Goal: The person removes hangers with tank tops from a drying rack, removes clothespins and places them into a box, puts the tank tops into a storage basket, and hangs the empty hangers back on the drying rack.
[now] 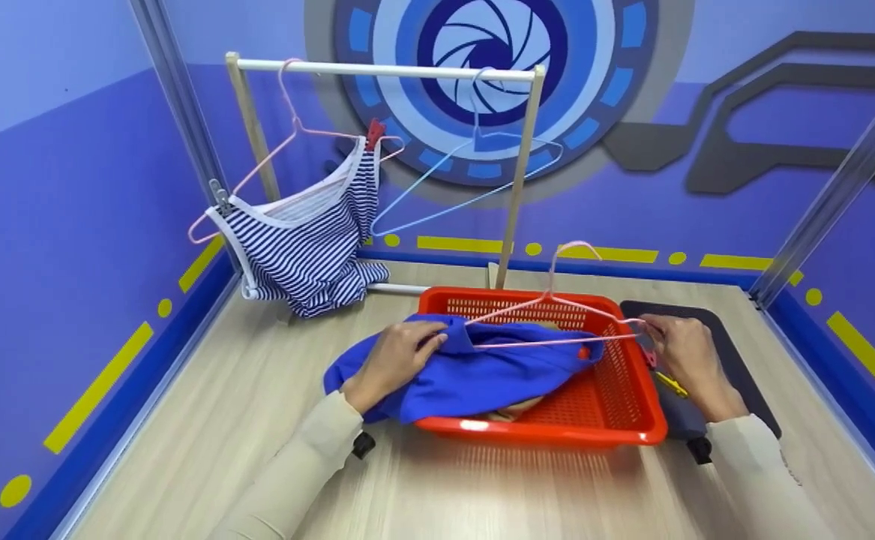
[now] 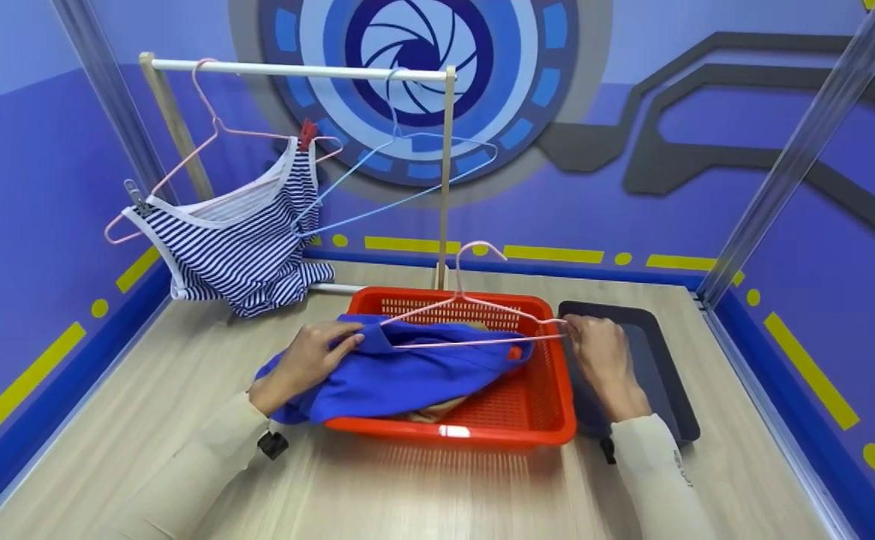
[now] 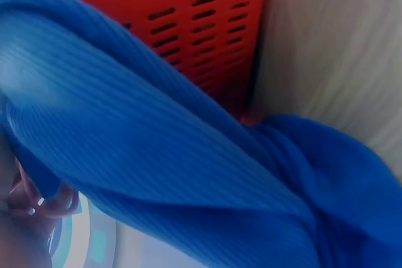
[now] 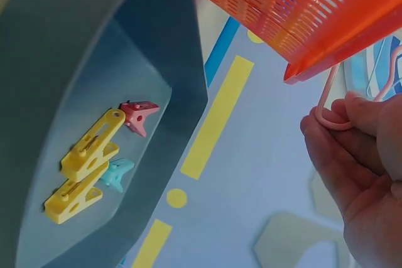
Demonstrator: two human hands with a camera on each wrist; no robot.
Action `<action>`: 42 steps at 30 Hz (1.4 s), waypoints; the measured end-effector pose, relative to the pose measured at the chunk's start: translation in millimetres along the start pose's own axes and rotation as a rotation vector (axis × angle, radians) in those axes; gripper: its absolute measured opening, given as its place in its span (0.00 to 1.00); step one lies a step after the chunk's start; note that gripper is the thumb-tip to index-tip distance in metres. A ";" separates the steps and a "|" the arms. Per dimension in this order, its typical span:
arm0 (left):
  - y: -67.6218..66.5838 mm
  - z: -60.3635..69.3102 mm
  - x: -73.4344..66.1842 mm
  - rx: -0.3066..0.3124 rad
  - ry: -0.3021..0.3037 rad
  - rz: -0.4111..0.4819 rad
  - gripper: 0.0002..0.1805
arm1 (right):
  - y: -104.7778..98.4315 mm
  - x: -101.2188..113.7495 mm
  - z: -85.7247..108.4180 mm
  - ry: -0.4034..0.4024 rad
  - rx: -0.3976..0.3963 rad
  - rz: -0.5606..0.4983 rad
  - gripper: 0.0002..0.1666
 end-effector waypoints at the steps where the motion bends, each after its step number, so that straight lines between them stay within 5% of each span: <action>1: -1.3 -0.8 -2.1 -0.013 0.013 -0.007 0.13 | 0.7 -0.3 0.1 0.004 0.005 -0.004 0.10; 10: -14.2 1.6 -8.0 -0.155 0.076 -0.026 0.07 | 3.6 -5.0 3.3 0.014 -0.015 -0.053 0.09; 21: -39.2 28.4 29.0 -0.335 -0.057 0.057 0.06 | -6.6 -9.0 7.6 -0.013 -0.122 -0.051 0.08; 28: -30.9 45.4 53.8 -0.294 -0.196 0.088 0.05 | -10.3 -9.4 7.8 -0.033 -0.148 -0.021 0.08; 37: -11.2 50.0 77.5 -0.132 -0.462 0.157 0.06 | -15.1 -10.1 10.1 -0.034 -0.180 -0.014 0.10; 42: -10.1 45.3 76.5 -0.111 -0.472 0.159 0.06 | -19.2 -10.3 10.2 -0.021 -0.183 -0.031 0.11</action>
Point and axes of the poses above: each hand's wrist, its own z-axis away from the middle knuckle, its own y-axis out of the palm, x = y × z, the point moved 10 cm from there along -z, towards the middle knuckle, and after that the axes turned 10 degrees about x, right-handed, at the moved point
